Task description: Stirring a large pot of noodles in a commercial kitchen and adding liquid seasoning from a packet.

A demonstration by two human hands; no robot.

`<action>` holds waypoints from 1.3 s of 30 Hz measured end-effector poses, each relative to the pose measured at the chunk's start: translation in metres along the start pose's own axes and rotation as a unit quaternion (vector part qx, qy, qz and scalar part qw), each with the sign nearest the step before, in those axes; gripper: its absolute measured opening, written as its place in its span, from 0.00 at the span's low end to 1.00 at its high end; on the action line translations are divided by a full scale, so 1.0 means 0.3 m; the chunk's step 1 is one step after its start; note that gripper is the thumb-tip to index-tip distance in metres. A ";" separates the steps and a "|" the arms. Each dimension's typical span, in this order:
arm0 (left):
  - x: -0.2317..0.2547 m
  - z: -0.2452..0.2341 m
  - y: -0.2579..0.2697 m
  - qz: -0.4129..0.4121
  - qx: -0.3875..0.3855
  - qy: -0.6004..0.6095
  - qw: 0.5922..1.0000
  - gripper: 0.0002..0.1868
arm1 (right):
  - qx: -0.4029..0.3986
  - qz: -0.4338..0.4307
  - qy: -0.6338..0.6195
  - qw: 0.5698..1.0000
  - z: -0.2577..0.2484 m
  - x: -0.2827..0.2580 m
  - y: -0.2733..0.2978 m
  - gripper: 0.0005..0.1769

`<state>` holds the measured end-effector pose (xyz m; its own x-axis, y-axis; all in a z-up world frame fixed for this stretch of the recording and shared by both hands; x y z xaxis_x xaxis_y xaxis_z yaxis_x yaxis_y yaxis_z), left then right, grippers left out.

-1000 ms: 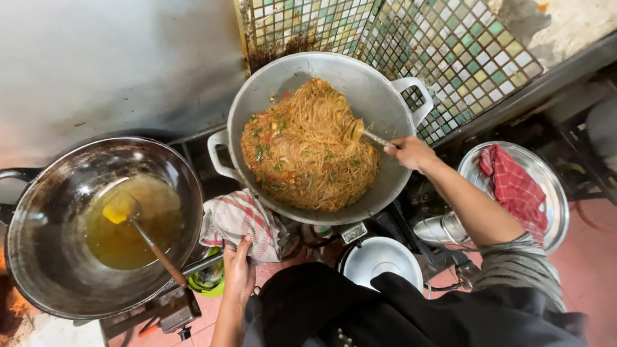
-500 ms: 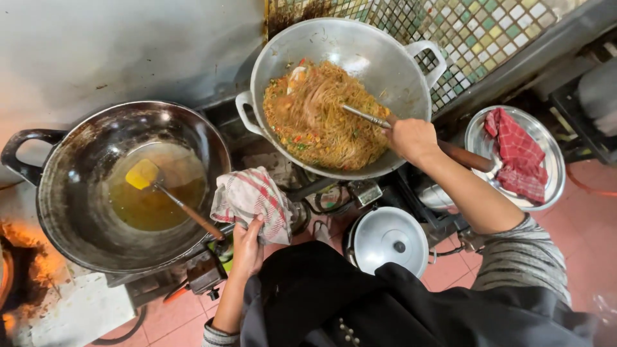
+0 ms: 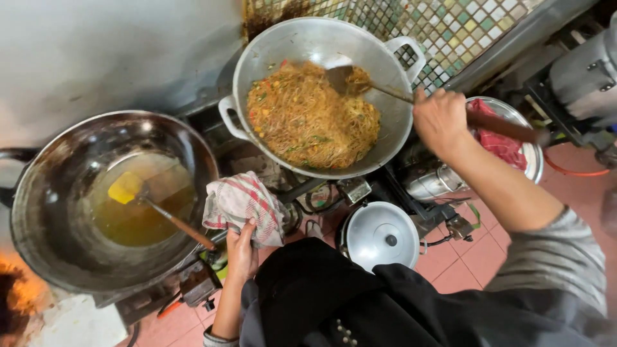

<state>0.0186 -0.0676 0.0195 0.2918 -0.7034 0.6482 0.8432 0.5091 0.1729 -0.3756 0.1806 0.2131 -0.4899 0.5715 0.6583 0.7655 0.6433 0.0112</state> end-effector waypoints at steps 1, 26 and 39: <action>-0.006 0.010 -0.017 -0.003 -0.004 -0.001 1.000 0.18 | -0.002 0.005 0.000 1.000 0.014 0.007 -0.059 0.20; -0.086 0.155 -0.276 0.044 0.177 -0.022 0.983 0.24 | -0.332 -0.062 -0.534 0.775 0.749 -0.451 -0.767 0.26; -0.105 0.177 -0.264 0.053 0.101 -0.049 0.992 0.19 | -0.252 0.019 -0.514 0.820 0.773 -0.219 -0.528 0.28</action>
<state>-0.0814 -0.0596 0.0247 0.3201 -0.5937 0.7383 0.6993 0.6738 0.2387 -0.5615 0.1594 -0.0064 -0.3562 0.8800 -0.3141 0.7357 0.4713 0.4864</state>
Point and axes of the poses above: each hand's wrist, its own y-axis away from the middle knuckle, its own z-axis out of the palm, x = y × z, the point moved 4 cm from there along -y, towards the middle knuckle, and after that the axes turned 10 degrees about -x, right-handed, at the moved point
